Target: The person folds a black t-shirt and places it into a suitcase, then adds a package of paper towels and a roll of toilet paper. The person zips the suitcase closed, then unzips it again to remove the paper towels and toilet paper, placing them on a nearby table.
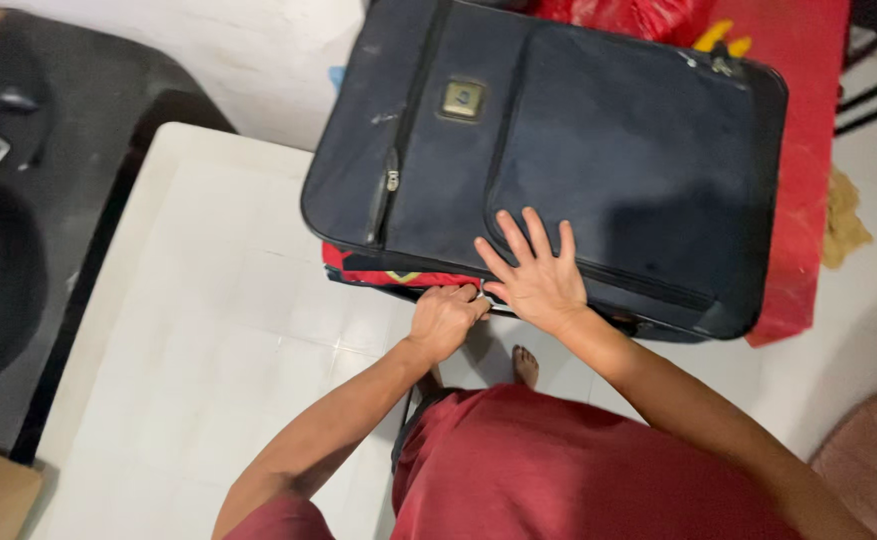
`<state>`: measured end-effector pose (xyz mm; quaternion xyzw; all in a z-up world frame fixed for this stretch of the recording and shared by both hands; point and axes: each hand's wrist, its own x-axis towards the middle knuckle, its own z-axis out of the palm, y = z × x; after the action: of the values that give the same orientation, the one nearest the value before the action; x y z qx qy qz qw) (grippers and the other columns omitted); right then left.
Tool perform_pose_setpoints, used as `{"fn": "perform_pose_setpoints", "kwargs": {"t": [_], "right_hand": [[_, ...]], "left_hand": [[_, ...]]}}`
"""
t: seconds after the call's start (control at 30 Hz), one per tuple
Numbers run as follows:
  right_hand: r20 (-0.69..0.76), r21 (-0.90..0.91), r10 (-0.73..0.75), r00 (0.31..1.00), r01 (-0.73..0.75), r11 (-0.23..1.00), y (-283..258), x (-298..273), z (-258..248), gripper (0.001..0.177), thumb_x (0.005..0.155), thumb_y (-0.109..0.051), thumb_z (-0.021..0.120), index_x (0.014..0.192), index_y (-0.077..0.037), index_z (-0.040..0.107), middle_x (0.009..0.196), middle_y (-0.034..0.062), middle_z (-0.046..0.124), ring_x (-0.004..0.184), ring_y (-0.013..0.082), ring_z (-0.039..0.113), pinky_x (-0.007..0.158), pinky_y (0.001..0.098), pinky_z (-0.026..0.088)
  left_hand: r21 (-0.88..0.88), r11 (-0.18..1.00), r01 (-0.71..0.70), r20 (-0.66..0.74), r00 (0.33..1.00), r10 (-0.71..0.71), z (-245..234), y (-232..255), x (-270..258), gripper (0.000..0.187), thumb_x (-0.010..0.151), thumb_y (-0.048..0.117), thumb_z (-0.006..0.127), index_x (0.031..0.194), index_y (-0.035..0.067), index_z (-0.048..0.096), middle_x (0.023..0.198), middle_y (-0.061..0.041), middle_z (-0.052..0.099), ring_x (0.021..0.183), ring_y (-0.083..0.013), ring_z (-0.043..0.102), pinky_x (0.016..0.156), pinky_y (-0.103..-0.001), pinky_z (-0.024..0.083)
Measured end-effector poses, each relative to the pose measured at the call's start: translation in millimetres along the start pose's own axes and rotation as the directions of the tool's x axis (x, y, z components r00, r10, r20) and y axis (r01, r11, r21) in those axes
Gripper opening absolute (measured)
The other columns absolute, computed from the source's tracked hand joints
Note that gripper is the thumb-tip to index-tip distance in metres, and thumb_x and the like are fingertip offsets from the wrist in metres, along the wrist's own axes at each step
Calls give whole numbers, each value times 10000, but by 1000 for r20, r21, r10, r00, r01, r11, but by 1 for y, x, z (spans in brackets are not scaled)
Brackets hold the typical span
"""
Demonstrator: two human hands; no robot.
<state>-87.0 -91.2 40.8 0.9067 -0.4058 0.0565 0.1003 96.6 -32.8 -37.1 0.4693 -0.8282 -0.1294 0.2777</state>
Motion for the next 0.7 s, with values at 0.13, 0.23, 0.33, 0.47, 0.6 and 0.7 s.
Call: {"fn": "perform_pose_setpoints", "kwargs": {"t": [0.13, 0.23, 0.33, 0.47, 0.6, 0.7], "right_hand": [[-53, -11, -11, 999, 11, 1000, -1, -5, 12, 722, 820, -555, 726, 1453, -247, 566, 1603, 149, 374, 1437, 417, 359, 1023, 724, 368], [-123, -21, -28, 992, 26, 999, -5, -9, 12, 707, 842, -532, 733, 1439, -186, 576, 1581, 182, 405, 1411, 422, 400, 1016, 699, 389], [-193, -25, -31, 981, 27, 999, -8, -12, 12, 700, 851, -495, 752, 1423, -130, 579, 1559, 193, 444, 1389, 404, 442, 1027, 654, 403], [-225, 82, 51, 973, -34, 996, -11, -32, 15, 667, 841, -423, 776, 1373, -64, 594, 1538, 159, 484, 1384, 353, 487, 1093, 584, 396], [-122, 364, 397, 910, -331, 871, -6, -83, 10, 595, 781, -326, 814, 1274, -63, 609, 1426, 107, 592, 1365, 345, 551, 1147, 494, 403], [-113, 613, 786, 607, -580, 536, -6, -161, 9, 372, 897, -191, 771, 1186, -12, 618, 1302, 142, 626, 1234, 288, 587, 1062, 425, 454]], "left_hand": [[84, 993, -79, -58, 995, 84, 1, -2, -7, 38, 794, 198, 657, 777, 194, 691, 771, 12, 578, 765, -205, 591, 689, -389, 440], [162, 982, -97, -33, 994, 103, 0, -5, -5, 51, 822, 200, 649, 788, 192, 685, 820, 16, 560, 825, -202, 566, 728, -392, 411], [231, 955, -187, -25, 980, 198, 2, -7, -4, 45, 831, 217, 651, 811, 180, 669, 912, -11, 570, 955, -225, 564, 858, -437, 424], [249, 934, -257, -204, 929, 310, -5, 5, -14, 82, 834, 214, 661, 906, 176, 659, 1185, -30, 619, 1157, -243, 539, 1052, -481, 390], [83, 957, -279, -249, 924, 291, -39, 35, 11, 191, 864, 279, 748, 949, 146, 640, 1223, -80, 583, 1260, -284, 505, 1139, -541, 350], [63, 949, -308, -267, 911, 313, -67, 65, 52, 470, 875, 371, 824, 1217, 94, 656, 1387, -64, 561, 1423, -276, 466, 1224, -561, 340]]}}
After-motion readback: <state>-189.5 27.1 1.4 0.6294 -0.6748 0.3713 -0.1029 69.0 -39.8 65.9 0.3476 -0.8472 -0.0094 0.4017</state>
